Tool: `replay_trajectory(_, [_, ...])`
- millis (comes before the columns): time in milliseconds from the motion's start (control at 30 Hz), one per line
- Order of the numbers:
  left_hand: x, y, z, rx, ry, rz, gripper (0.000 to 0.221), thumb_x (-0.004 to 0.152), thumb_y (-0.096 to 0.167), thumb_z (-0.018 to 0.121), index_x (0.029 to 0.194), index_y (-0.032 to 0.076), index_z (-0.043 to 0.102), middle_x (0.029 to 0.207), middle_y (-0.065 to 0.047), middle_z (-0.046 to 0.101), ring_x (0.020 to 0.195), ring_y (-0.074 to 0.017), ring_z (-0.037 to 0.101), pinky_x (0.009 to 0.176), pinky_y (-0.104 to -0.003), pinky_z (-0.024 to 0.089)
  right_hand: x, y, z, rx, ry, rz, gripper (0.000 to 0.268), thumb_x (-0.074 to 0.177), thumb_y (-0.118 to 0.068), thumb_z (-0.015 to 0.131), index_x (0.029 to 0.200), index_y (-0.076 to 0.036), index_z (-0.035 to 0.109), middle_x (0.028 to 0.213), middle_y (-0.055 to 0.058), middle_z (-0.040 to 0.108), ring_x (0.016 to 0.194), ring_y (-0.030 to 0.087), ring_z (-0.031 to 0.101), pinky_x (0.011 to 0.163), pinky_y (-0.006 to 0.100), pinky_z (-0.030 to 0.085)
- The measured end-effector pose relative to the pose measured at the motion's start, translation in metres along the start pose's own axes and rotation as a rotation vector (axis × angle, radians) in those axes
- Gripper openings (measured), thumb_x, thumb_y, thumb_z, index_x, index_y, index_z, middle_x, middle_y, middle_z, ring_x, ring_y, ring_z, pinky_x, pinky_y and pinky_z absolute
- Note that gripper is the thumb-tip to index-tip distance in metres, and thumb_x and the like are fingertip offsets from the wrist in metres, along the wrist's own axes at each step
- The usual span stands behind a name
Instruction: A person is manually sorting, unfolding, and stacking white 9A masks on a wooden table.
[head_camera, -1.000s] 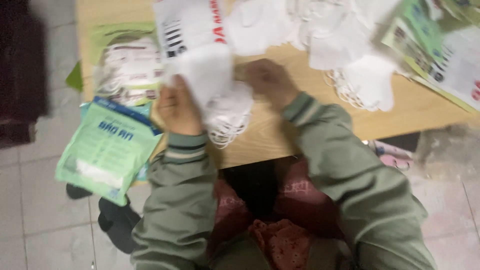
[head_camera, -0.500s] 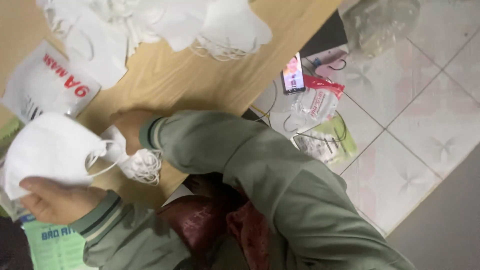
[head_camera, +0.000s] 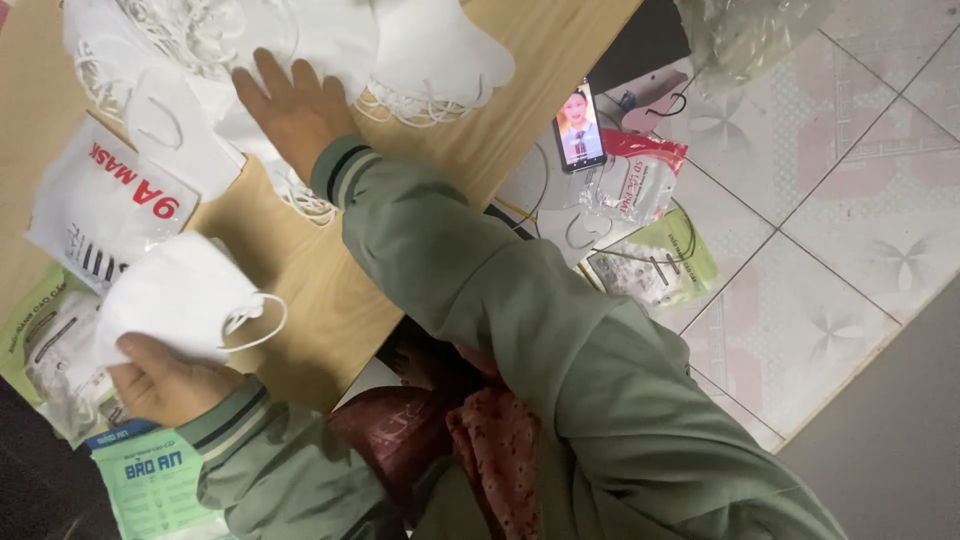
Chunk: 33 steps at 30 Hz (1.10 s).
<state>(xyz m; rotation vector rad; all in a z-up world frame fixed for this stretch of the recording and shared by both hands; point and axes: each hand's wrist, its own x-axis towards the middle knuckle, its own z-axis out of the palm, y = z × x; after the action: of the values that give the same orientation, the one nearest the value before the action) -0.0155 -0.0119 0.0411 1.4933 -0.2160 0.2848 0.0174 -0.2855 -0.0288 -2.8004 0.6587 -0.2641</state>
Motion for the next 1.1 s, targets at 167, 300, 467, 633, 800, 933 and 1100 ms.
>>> replay_trajectory(167, [-0.007, -0.007, 0.005, 0.000, -0.084, -0.071, 0.034, 0.101, 0.031, 0.069, 0.122, 0.004, 0.069, 0.124, -0.020, 0.073, 0.115, -0.0323, 0.073, 0.101, -0.046, 0.066, -0.013, -0.011, -0.020, -0.155, 0.086, -0.062, 0.064, 0.096, 0.003, 0.064, 0.154, -0.017, 0.044, 0.161, 0.015, 0.026, 0.147, 0.050, 0.027, 0.114, 0.078, 0.028])
replay_trajectory(300, [-0.011, -0.002, 0.013, 0.046, -0.122, -0.089, 0.035, 0.102, 0.031, 0.067, 0.122, 0.002, 0.070, 0.122, -0.016, 0.072, 0.115, -0.0259, 0.070, 0.103, -0.041, 0.063, -0.018, -0.010, -0.031, -0.135, 0.136, -0.192, 0.072, 0.093, 0.012, 0.076, 0.155, -0.013, 0.050, 0.161, 0.020, 0.024, 0.147, 0.054, 0.024, 0.115, 0.085, 0.018])
replay_trajectory(467, [-0.008, -0.006, 0.007, 0.037, -0.091, -0.236, 0.036, 0.099, 0.033, 0.069, 0.124, 0.007, 0.071, 0.124, -0.011, 0.074, 0.114, -0.0207, 0.071, 0.097, -0.037, 0.065, -0.006, -0.007, 0.012, -0.127, 0.236, -0.164, 0.036, 0.082, 0.000, 0.074, 0.115, -0.011, 0.063, 0.120, 0.016, 0.048, 0.115, 0.046, 0.044, 0.110, 0.081, 0.025])
replay_trajectory(633, [-0.005, -0.011, 0.011, 0.136, -0.031, -0.292, 0.032, 0.095, 0.037, 0.073, 0.110, 0.010, 0.074, 0.109, -0.003, 0.077, 0.103, -0.0143, 0.072, 0.087, -0.034, 0.065, -0.011, -0.008, -0.001, -0.129, 0.362, -0.056, 0.053, 0.075, -0.008, 0.078, 0.125, -0.014, 0.060, 0.116, 0.008, 0.058, 0.102, 0.032, 0.054, 0.102, 0.069, 0.044])
replay_trajectory(800, [-0.010, -0.002, 0.024, 0.239, -0.026, -0.241, 0.032, 0.097, 0.035, 0.069, 0.115, 0.010, 0.075, 0.112, -0.005, 0.078, 0.104, -0.0156, 0.073, 0.087, -0.032, 0.065, -0.020, -0.012, -0.011, -0.121, 0.303, 0.099, 0.072, 0.067, -0.008, 0.080, 0.133, -0.019, 0.054, 0.116, 0.006, 0.057, 0.110, 0.031, 0.052, 0.109, 0.073, 0.038])
replay_trajectory(933, [-0.009, -0.026, 0.016, 0.105, -0.071, -0.220, 0.030, 0.099, 0.030, 0.070, 0.119, 0.007, 0.074, 0.116, -0.008, 0.076, 0.107, -0.0178, 0.071, 0.093, -0.037, 0.065, -0.020, -0.010, -0.014, -0.079, 0.380, -0.007, 0.061, 0.071, -0.003, 0.077, 0.128, -0.014, 0.058, 0.110, 0.005, 0.057, 0.107, 0.032, 0.052, 0.109, 0.074, 0.036])
replay_trajectory(1100, [-0.006, -0.030, 0.016, 0.134, -0.030, -0.217, 0.029, 0.097, 0.030, 0.071, 0.115, 0.008, 0.075, 0.114, -0.007, 0.077, 0.107, -0.0173, 0.071, 0.093, -0.036, 0.065, -0.012, -0.017, -0.003, 0.109, 0.415, -0.136, 0.048, 0.063, 0.016, 0.072, 0.101, -0.010, 0.058, 0.089, 0.006, 0.055, 0.091, 0.030, 0.050, 0.111, 0.075, 0.032])
